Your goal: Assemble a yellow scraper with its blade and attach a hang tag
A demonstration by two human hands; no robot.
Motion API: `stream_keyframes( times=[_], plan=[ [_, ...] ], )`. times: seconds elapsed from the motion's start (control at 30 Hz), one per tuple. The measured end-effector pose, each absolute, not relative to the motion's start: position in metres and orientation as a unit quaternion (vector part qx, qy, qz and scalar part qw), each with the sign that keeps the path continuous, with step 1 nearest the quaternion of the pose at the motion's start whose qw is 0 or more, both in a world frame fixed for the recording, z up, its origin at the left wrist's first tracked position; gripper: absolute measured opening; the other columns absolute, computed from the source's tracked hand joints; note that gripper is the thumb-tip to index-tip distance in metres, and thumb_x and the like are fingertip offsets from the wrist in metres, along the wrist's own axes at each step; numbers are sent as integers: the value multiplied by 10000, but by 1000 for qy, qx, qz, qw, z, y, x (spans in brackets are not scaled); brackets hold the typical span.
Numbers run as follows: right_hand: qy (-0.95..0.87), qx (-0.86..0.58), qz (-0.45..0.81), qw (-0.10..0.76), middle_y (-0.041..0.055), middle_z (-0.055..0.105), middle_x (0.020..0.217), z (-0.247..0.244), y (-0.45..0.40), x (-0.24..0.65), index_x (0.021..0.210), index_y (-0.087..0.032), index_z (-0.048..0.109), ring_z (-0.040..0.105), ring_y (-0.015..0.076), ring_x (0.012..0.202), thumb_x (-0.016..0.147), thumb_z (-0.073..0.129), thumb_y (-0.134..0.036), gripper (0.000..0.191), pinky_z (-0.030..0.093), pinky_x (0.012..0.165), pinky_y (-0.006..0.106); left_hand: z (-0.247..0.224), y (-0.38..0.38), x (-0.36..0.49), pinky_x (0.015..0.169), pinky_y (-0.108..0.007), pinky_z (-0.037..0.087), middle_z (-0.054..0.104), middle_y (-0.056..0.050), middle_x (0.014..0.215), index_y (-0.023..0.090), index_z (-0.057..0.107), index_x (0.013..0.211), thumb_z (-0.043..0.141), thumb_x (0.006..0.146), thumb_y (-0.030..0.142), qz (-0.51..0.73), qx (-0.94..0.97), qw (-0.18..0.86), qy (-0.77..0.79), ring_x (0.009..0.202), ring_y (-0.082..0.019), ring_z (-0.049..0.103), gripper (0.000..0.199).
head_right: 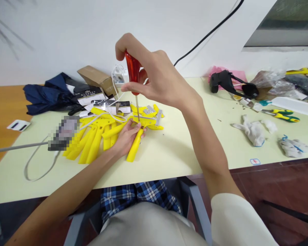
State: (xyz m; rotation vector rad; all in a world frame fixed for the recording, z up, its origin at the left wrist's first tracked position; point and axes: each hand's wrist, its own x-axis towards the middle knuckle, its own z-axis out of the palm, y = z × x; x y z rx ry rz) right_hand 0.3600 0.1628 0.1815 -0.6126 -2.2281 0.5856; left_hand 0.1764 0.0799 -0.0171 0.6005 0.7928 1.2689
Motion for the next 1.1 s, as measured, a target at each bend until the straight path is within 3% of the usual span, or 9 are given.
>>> stream_keyframes(
  times=[0.07,0.23,0.43,0.6,0.9,1.1],
  plan=[
    [-872,-235,231,361,-18,753,970,183,164,361,1202,-310,592,752,220,844,957,862,-460,395,664,881,375,-17,80,176,623,-236,536,718,-22,1034,246,472,1020,916,881,265,564,268,693,361,777,-132,693,466],
    [-892,-207,261,305,-7,788,1168,185,166,363,1262,-332,584,745,214,1001,984,780,-268,346,642,883,334,-22,82,171,644,-228,551,711,-15,1026,244,505,1020,952,849,261,570,258,688,368,865,-151,719,479],
    [-881,-221,229,349,-35,759,1012,192,151,366,1199,-305,606,756,203,916,955,847,-351,345,642,873,334,-18,82,172,654,-225,554,710,-11,1056,241,536,1034,960,842,283,577,269,676,372,880,-143,713,467],
    [-852,-234,233,407,-4,782,1023,204,141,377,1155,-273,611,772,221,892,916,838,-170,345,675,787,362,-16,83,172,636,-221,535,691,-12,1019,229,542,1004,931,871,274,585,265,682,351,869,-140,701,413],
    [-854,-249,178,421,8,774,939,199,157,386,1194,-268,690,763,240,864,849,889,-228,401,674,737,376,-15,86,173,643,-227,533,690,-31,1012,205,558,967,920,863,252,606,232,673,355,864,-140,703,379],
    [-852,-257,204,409,10,798,1003,197,160,389,1231,-315,707,788,274,925,857,896,-271,422,669,775,426,-16,86,174,643,-244,525,720,-46,1026,207,556,1006,900,890,271,603,230,678,352,815,-141,707,368]
  ],
)
